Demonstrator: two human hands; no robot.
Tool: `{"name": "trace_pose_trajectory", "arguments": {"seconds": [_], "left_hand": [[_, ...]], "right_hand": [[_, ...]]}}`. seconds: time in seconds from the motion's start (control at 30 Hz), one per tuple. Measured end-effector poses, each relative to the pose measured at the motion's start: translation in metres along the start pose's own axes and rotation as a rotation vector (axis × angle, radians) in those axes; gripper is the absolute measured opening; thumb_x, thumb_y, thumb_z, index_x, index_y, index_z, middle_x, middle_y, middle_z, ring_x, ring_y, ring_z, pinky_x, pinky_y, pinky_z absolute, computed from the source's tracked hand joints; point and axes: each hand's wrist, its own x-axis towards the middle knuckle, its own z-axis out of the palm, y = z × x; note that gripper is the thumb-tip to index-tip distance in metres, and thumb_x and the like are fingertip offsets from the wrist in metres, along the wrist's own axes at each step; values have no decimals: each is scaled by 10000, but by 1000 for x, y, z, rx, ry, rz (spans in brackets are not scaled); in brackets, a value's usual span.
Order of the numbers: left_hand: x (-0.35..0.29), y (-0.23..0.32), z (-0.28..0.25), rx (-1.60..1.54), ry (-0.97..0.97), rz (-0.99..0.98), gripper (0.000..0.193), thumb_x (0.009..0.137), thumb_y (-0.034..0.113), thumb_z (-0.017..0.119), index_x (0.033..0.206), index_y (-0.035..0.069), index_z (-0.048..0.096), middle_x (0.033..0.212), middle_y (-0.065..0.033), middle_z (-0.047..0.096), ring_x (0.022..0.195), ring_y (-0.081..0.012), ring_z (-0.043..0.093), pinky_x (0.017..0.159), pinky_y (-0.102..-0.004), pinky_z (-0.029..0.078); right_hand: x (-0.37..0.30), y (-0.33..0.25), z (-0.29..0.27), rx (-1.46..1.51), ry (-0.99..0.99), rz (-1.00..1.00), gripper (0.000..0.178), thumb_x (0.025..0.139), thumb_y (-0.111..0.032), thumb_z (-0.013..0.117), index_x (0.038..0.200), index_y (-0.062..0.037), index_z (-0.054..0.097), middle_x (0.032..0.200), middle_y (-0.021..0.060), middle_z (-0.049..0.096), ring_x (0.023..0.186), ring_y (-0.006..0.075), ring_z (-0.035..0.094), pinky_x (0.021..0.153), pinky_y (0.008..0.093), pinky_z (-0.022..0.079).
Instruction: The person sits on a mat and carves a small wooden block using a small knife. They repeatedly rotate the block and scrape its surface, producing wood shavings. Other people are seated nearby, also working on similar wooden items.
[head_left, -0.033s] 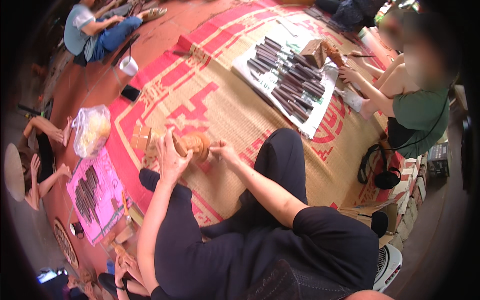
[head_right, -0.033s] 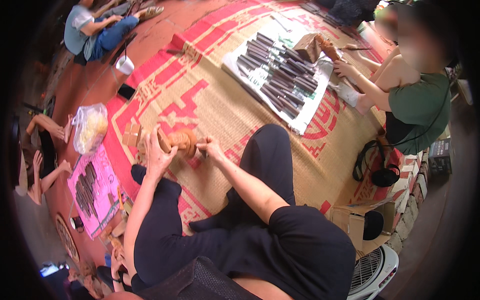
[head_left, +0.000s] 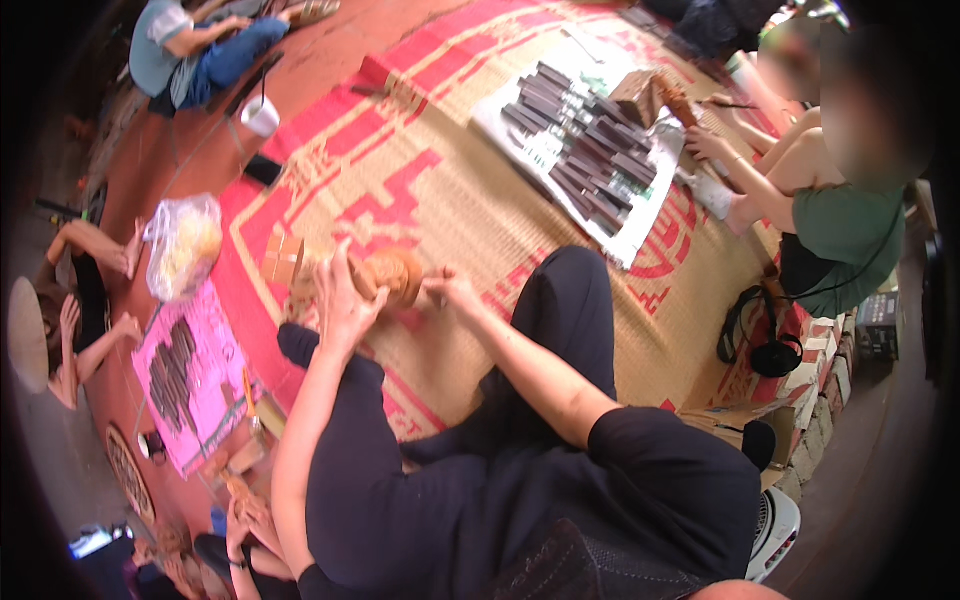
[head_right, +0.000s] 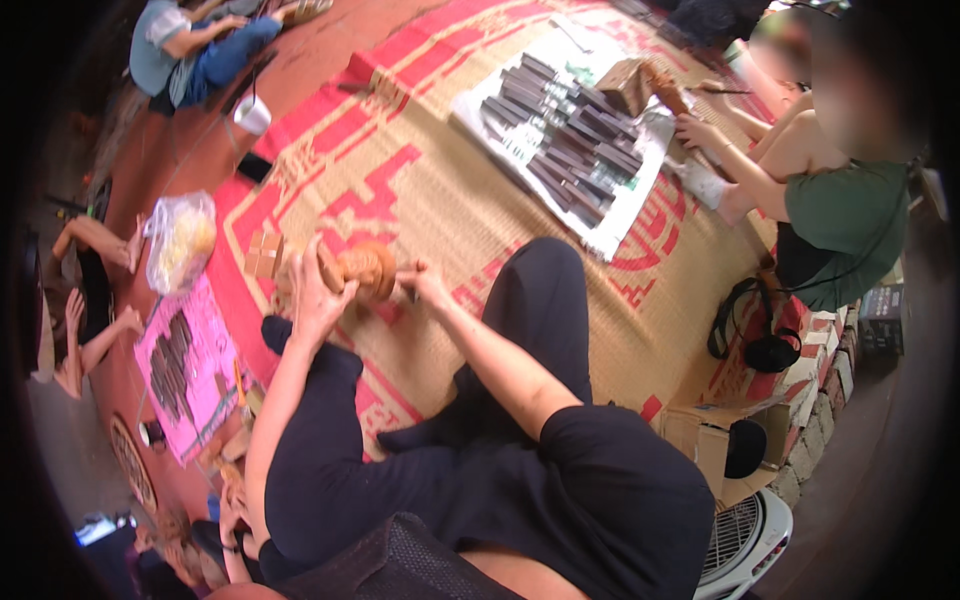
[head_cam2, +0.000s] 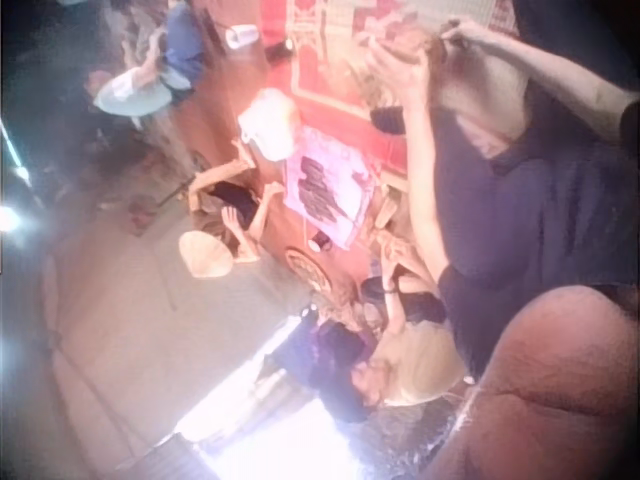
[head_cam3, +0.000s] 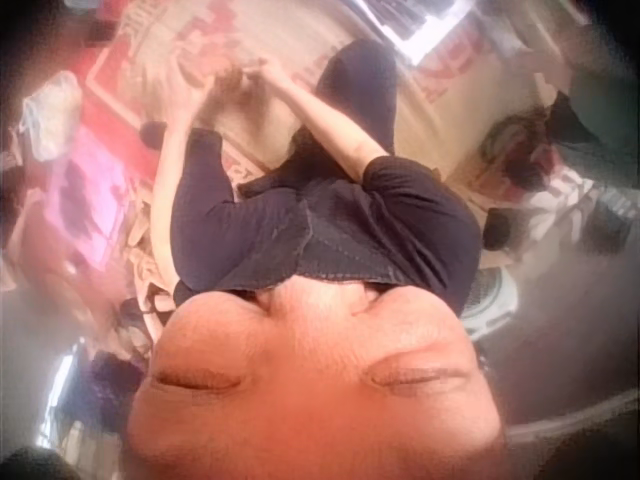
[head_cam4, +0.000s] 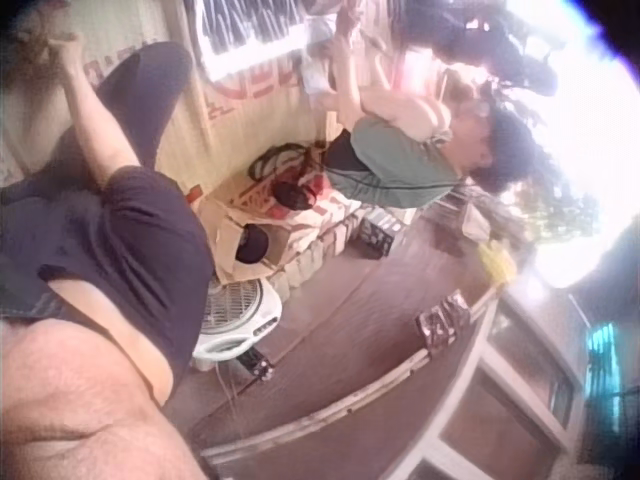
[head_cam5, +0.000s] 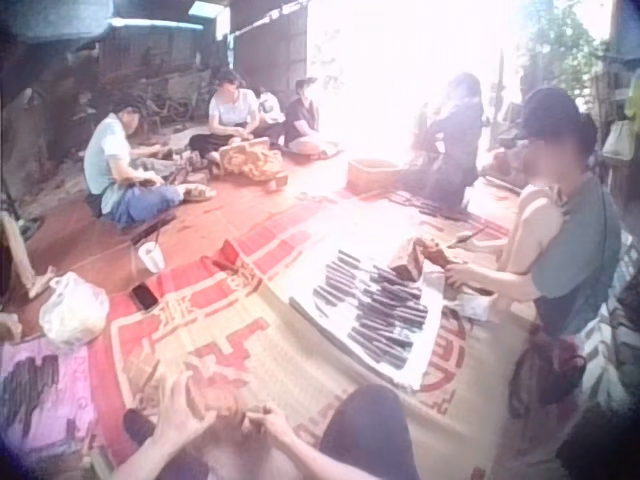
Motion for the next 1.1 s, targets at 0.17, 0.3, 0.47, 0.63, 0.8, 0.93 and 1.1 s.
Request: {"name": "trace_pose_trajectory", "arguments": {"seconds": [0.17, 0.3, 0.47, 0.63, 0.8, 0.93, 1.1], "left_hand": [[-5, -12, -11, -1, -114, -88, 984, 653, 228, 800, 1489, 187, 282, 1231, -188, 414, 1189, -378, 420, 1053, -477, 348], [-10, -9, -24, -27, -144, -134, 882, 642, 185, 782, 1413, 170, 354, 1242, -160, 446, 1228, -357, 426, 1058, -453, 362], [-15, -7, -21, -24, -59, -143, 772, 648, 150, 755, 1343, 153, 418, 1250, -137, 476, 1229, -328, 452, 1052, -439, 384], [-19, 1, -23, -56, -147, -165, 749, 653, 129, 737, 1334, 129, 425, 1273, -145, 479, 1223, -337, 471, 1049, -431, 390], [-21, -7, -20, -38, -123, -85, 782, 646, 105, 747, 1345, 180, 404, 1238, -139, 458, 1182, -383, 455, 1008, -474, 427], [-23, -10, -19, -39, -113, -72, 768, 647, 109, 725, 1344, 118, 403, 1239, -148, 466, 1208, -347, 463, 1050, -440, 387], [-23, -12, -15, -46, -103, -60, 780, 637, 85, 729, 1343, 155, 403, 1246, -142, 448, 1188, -366, 450, 1029, -455, 408]], "right_hand": [[3, -2, -9, -23, 65, -32, 123, 828, -136, 736, 875, -55, 656, 695, 17, 628, 524, 100, 541, 474, 249, 425], [-3, -22, 4, -42, 88, -13, 91, 845, -91, 712, 860, -40, 638, 719, 9, 627, 580, 84, 548, 535, 221, 416], [-6, -27, 15, -31, 80, -2, 71, 862, -112, 693, 887, -59, 653, 775, 7, 655, 639, 81, 579, 560, 215, 419], [2, -23, 4, -146, 74, -64, 60, 885, -107, 680, 906, -75, 634, 789, -12, 649, 675, 70, 569, 605, 217, 422], [-2, -26, 11, -60, 146, 33, 113, 857, -100, 718, 888, -72, 613, 795, 7, 652, 650, 79, 572, 586, 221, 418], [-2, -27, 13, 4, 60, 9, 112, 841, -89, 727, 844, -69, 617, 764, -1, 623, 629, 70, 541, 576, 215, 403], [-3, -30, 44, -169, -93, -199, 119, 788, -117, 729, 820, -19, 668, 894, 47, 640, 862, 159, 605, 792, 302, 479]]}}
